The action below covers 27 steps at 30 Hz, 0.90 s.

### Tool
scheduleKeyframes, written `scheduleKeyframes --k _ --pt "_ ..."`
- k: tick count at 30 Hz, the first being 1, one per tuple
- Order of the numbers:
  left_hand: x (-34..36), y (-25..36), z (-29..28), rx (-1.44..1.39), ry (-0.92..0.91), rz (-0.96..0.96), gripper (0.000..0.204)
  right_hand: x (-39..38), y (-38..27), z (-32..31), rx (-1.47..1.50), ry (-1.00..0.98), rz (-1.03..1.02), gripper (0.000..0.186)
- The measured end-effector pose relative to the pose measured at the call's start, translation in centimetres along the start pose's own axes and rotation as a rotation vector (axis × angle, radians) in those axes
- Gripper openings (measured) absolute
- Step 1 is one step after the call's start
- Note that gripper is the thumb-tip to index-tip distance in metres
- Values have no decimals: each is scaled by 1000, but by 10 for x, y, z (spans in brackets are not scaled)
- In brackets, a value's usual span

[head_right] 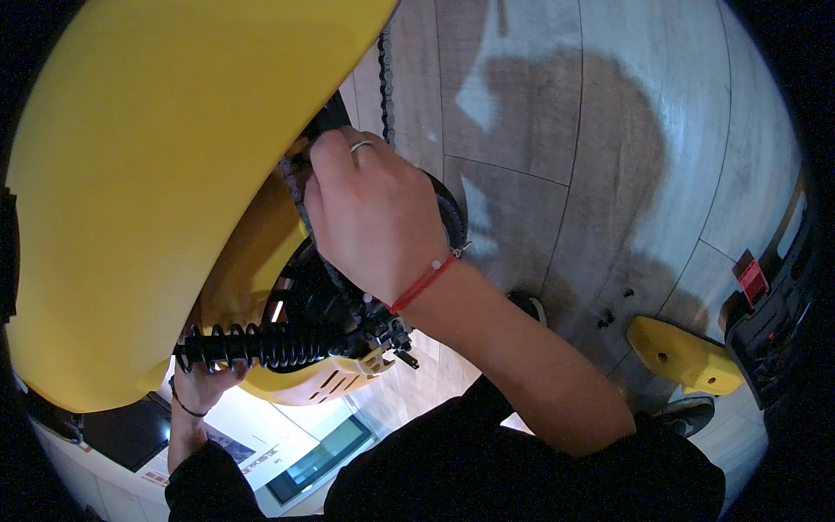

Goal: Replacing or repairing a yellow scooter's plastic body panel near the rear wheel/chain.

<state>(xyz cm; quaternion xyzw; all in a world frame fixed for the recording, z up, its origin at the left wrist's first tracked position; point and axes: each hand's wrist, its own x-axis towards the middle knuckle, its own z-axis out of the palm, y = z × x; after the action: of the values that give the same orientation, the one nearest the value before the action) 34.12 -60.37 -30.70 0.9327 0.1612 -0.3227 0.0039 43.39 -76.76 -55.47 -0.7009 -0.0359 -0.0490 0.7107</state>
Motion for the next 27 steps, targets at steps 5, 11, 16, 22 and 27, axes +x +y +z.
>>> scheduleKeyframes --k 5,11,16,22,27 --pt "2 1 0 -120 -12 -55 56 1 2 1 11 -8 -8 12" --pt "-1 6 4 -434 -7 -302 56 1 1 -1 10 -19 -7 11" --pt "-6 -9 3 -300 -112 -231 53 0 2 -2 109 -72 90 16" --pt "-12 -27 -1 -465 -198 -278 40 2 2 0 121 -15 69 11" --pt "-10 -23 -9 687 -428 -61 40 2 0 1 81 -41 71 12"
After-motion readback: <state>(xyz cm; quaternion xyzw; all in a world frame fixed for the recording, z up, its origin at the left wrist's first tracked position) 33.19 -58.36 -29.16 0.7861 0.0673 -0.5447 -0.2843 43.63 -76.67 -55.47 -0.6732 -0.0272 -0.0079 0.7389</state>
